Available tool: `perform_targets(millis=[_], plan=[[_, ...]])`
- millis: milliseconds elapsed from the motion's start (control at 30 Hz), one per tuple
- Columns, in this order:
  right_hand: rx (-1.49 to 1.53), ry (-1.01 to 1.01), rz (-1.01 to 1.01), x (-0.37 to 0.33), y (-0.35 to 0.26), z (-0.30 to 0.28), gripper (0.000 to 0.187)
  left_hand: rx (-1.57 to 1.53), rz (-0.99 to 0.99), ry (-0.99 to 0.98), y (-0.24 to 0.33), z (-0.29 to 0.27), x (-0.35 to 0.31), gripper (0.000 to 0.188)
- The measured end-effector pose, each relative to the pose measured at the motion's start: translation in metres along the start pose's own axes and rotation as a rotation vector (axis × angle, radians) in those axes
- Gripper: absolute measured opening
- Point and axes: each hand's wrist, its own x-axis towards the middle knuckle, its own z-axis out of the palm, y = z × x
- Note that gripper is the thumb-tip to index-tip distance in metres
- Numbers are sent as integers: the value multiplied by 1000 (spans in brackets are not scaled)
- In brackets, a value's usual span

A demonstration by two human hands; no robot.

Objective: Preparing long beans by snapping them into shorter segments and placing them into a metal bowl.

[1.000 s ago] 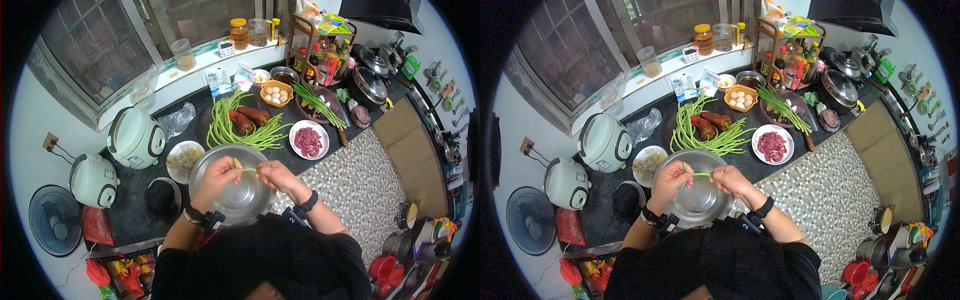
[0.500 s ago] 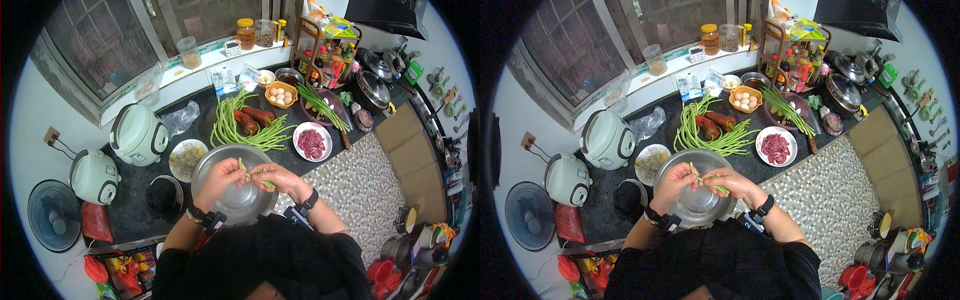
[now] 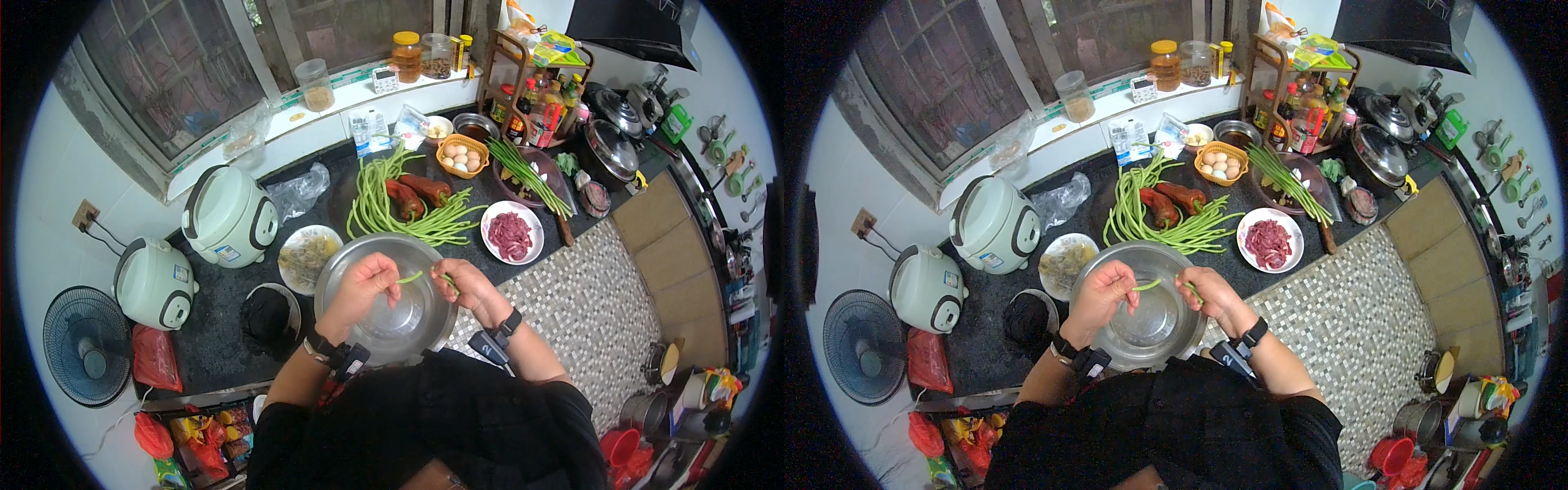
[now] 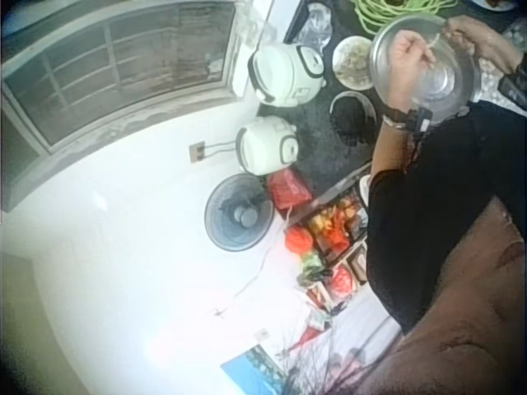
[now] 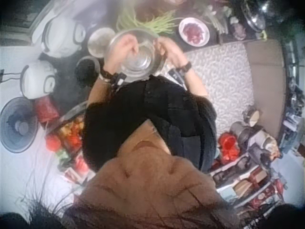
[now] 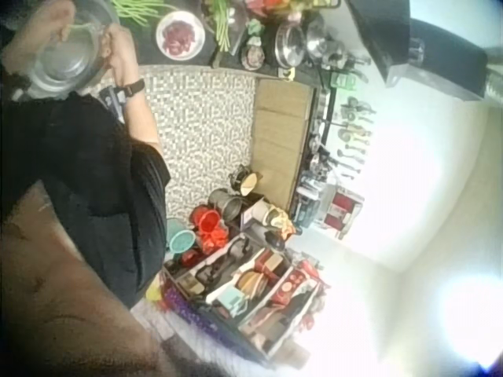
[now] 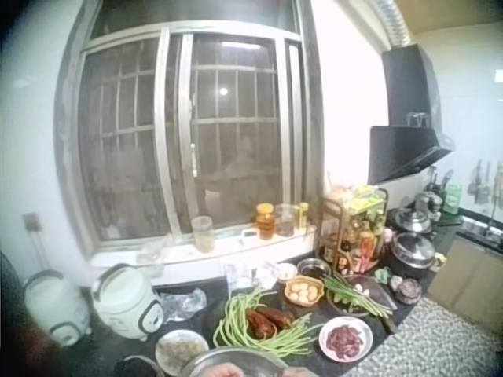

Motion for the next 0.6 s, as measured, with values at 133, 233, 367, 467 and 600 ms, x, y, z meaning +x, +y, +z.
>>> perform_targets(millis=[133, 233, 367, 467, 600], plan=[[57, -43, -52, -10, -7, 5, 11, -6, -40, 75, 5, -4, -1, 12], [-46, -110, -89, -12, -10, 11, 12, -89, -65, 37, 0, -8, -1, 12], [-30, -156, -37, -19, -10, 32, 13, -73, -130, 34, -4, -9, -6, 12], [-59, -230, -31, -13, 3, 25, 10, 87, -167, 8, -13, -12, -8, 9], [-156, -360, 3, -4, 10, 16, 14, 265, -169, 30, -17, -18, -15, 9]])
